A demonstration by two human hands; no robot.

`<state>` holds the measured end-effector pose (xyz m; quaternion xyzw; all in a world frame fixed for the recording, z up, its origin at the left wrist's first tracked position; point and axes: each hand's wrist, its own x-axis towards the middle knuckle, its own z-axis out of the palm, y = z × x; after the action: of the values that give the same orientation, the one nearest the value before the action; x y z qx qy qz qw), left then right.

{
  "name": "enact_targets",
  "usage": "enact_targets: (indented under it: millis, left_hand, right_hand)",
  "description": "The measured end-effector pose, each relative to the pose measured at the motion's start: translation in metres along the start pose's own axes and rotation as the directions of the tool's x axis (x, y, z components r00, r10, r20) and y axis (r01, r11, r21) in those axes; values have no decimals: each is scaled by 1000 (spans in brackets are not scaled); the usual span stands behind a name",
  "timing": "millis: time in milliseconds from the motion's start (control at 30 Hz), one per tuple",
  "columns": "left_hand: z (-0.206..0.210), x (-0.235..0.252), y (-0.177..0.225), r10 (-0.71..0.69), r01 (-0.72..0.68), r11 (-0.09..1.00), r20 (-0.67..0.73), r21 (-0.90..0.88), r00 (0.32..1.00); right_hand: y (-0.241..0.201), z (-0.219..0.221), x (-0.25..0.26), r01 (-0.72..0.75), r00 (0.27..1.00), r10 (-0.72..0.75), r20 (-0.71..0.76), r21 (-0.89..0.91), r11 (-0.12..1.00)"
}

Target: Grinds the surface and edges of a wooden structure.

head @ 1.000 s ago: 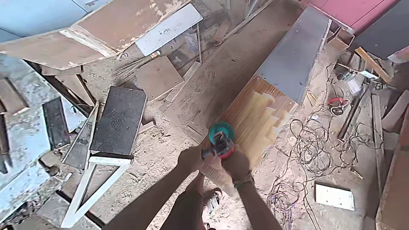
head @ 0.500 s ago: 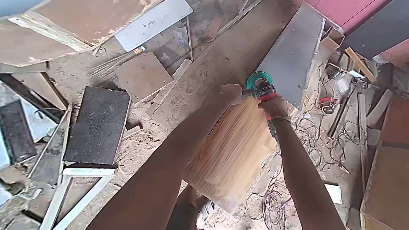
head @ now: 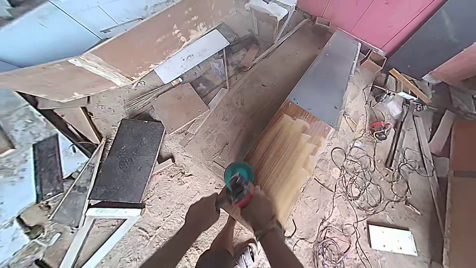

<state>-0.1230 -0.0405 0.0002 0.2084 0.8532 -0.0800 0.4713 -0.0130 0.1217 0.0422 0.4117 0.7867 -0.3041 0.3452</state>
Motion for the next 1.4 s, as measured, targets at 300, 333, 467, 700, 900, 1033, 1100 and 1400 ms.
enact_targets:
  millis: [300, 333, 467, 700, 900, 1033, 1100, 1400]
  left_hand:
    - [-40, 28, 67, 92, -90, 995, -52, 47, 994]
    - [-61, 40, 88, 139, -135, 989, -69, 59, 988]
    - [-148, 74, 164, 246, -241, 969, -97, 62, 964]
    - [-252, 132, 251, 365, -345, 928, -156, 141, 918]
    - [-269, 115, 259, 370, -342, 928, -267, 149, 890]
    - [-253, 99, 240, 400, -356, 916, -360, 185, 843]
    - [-260, 96, 240, 401, -354, 915, -345, 193, 849]
    - [-277, 80, 243, 309, -266, 932, -157, 245, 938]
  right_hand:
    - [21, -55, 21, -103, 988, 107, -113, 44, 994]
    - [23, -81, 32, -119, 981, 125, -147, 49, 992]
    - [27, -175, 76, -182, 952, 188, -243, 46, 982]
    - [36, -284, 148, -189, 896, 195, -398, 56, 980]
    - [47, -301, 154, -115, 894, 152, -422, 113, 987]
    - [38, -302, 142, -71, 916, 80, -392, 37, 997]
    - [35, -310, 144, -49, 930, 62, -363, 44, 998]
    - [35, -305, 158, 2, 973, 17, -230, 80, 997]
